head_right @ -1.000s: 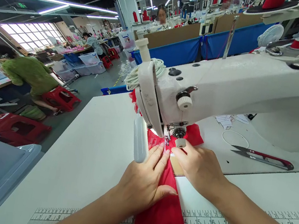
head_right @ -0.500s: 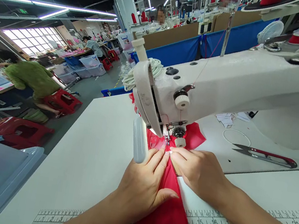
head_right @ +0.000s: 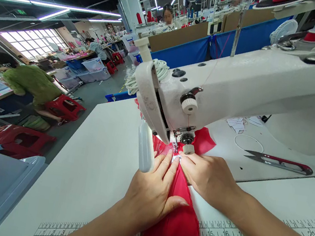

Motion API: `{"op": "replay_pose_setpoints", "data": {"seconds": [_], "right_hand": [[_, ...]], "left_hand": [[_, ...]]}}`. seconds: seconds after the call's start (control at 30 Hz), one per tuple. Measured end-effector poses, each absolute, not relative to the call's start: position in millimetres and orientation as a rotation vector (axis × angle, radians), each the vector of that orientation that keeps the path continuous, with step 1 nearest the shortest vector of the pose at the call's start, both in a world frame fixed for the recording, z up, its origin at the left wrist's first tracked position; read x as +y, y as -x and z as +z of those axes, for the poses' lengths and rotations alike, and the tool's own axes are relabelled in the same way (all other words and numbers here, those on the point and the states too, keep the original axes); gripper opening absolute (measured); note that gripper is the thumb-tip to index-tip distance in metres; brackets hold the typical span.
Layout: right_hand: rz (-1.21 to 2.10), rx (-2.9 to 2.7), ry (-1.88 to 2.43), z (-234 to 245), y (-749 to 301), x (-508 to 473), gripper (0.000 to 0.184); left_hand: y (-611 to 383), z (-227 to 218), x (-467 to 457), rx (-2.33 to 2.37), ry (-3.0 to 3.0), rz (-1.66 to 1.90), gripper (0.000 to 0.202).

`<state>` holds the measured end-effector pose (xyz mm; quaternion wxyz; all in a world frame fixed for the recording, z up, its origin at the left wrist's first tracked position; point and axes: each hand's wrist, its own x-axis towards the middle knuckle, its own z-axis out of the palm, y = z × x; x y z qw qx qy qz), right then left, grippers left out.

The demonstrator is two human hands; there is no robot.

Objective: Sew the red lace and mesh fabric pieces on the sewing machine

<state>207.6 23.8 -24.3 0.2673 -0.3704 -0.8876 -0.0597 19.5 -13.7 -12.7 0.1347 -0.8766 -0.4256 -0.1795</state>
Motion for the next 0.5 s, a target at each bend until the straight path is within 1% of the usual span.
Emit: {"op": "replay_pose_setpoints", "data": {"seconds": [0.1, 0.3, 0.5], "right_hand": [[-0.169, -2.41, 1.04, -24.5, -208.4, 24.2, 0.031], [-0.13, -2.419, 1.069, -26.0, -207.9, 23.7, 0.03], [-0.148, -2.394, 1.11, -24.9, -206.3, 24.1, 0.03]], "left_hand": [[-19.6, -12.3, -14.0, -1.221, 2.566, -0.533, 0.085], [-21.3, -9.5, -15.2, -1.191, 2.572, -0.576, 0.081], [-19.5, -11.6, -11.8, -1.182, 2.586, -0.558, 0.084]]}}
